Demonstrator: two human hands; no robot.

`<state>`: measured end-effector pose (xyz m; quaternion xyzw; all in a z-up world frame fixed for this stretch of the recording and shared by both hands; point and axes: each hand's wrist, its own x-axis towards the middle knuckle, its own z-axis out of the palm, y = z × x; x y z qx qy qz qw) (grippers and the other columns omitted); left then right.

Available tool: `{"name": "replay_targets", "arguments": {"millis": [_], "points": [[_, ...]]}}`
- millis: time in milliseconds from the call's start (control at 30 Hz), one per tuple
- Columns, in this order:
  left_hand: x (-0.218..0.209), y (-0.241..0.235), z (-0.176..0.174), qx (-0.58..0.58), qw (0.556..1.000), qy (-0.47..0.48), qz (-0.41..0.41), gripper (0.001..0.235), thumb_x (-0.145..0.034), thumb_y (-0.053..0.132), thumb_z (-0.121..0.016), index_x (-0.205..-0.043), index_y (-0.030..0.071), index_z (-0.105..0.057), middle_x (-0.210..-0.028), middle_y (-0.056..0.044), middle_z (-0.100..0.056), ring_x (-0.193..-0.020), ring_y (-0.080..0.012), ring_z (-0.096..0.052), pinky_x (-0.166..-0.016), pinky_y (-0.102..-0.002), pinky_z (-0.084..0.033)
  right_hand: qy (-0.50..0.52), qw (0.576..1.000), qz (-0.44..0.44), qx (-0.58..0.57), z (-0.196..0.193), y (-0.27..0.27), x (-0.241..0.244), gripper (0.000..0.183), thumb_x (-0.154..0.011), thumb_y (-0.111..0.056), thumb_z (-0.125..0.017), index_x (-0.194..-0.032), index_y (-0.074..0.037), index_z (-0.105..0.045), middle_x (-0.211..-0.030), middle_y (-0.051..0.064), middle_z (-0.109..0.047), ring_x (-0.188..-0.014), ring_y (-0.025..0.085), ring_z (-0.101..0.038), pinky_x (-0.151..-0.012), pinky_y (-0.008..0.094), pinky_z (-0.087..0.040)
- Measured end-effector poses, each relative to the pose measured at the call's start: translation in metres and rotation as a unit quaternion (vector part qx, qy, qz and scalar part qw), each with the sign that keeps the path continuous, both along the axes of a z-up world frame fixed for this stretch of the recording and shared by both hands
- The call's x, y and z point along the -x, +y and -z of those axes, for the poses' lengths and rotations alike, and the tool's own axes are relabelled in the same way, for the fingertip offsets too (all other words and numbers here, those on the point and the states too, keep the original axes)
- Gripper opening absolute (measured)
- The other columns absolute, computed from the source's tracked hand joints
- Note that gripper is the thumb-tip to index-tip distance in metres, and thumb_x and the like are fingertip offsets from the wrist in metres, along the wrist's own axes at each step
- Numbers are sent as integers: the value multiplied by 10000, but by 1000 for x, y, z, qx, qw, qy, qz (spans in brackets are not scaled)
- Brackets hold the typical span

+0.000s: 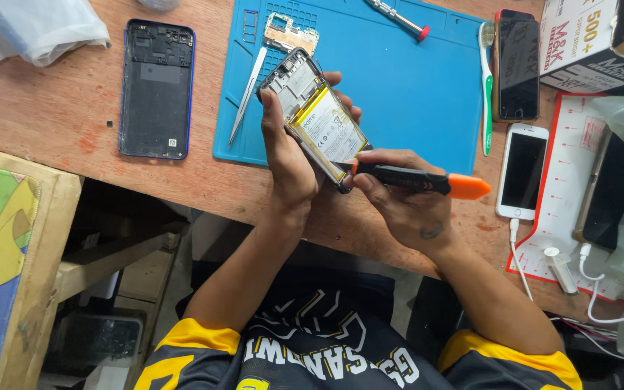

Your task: The person disassembles a smartphone by removing the motherboard and battery. They use a prying tool to lift the battery and a screwdriver to remove screws from the phone's frame. The components are placed on a blue anti-static mat.

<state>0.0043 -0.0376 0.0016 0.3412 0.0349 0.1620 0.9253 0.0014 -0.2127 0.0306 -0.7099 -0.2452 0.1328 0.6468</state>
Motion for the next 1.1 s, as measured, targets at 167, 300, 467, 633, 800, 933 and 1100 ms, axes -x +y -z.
{"name": "replay_targets", "arguments": {"millis": [167, 300, 467, 633, 800, 933, 1100], "points": [[0, -3, 1, 5, 1000, -23, -7, 824, -1053, 698, -352, -1303, -60, -553, -1024, -188, -637, -981, -302, -693, -907, -451, -607, 19, 1000, 5, 12, 2, 4, 3, 285, -993, 6, -697, -1266, 13, -616, -1131, 141, -722, -1036, 168, -735, -955, 282, -613], [0, -4, 0, 35, 999, -25, -2, 755, -1054, 658, -342, -1291, -40, -505, -1105, -199, -642, -1087, -326, -682, -992, -477, -576, -89, 995, 11, 37, 0, 8, 2, 246, -987, 14, -728, -1223, 0, -658, -1137, 126, -711, -1033, 167, -714, -949, 264, -594], [0, -7, 0, 30, 998, -40, -24, 697, -1095, 625, -309, -1291, -21, -482, -1092, -204, -641, -1123, -344, -666, -1081, -503, -537, -154, 984, 30, 83, -6, 15, 0, 254, -933, 11, -787, -1173, -11, -709, -1060, 106, -686, -880, 152, -678, -762, 242, -565], [-3, -9, 4, 82, 994, -47, -57, 661, -1125, 580, -300, -1309, -27, -485, -1035, -180, -602, -1076, -333, -638, -1084, -500, -505, -289, 944, 50, 152, -9, 20, 5, 336, -873, 34, -838, -1185, -9, -720, -972, 93, -682, -784, 177, -665, -656, 267, -545], [-4, -10, 6, 96, 992, -20, -79, 639, -1112, 558, -252, -1292, -13, -474, -1079, -177, -594, -1130, -340, -622, -1074, -489, -483, -427, 897, -3, 114, -6, 24, 8, 395, -909, 112, -794, -1272, 32, -660, -1050, 116, -644, -864, 231, -691, -738, 326, -587], [-5, -8, 7, 57, 993, -14, -99, 646, -1102, 565, -231, -1274, -5, -482, -1068, -187, -609, -1122, -338, -634, -1063, -487, -494, -474, 868, -66, 132, -7, 19, 5, 507, -826, 45, -789, -1306, 77, -629, -1136, 174, -646, -917, 281, -685, -765, 386, -594], [-5, -8, 8, 49, 992, -3, -114, 632, -1108, 555, -237, -1269, -3, -487, -1070, -190, -609, -1117, -335, -637, -1060, -480, -498, -526, 836, -59, 144, -2, 22, 4, 480, -832, -7, -761, -1283, 96, -636, -1141, 178, -628, -949, 309, -687, -785, 420, -598]]}}
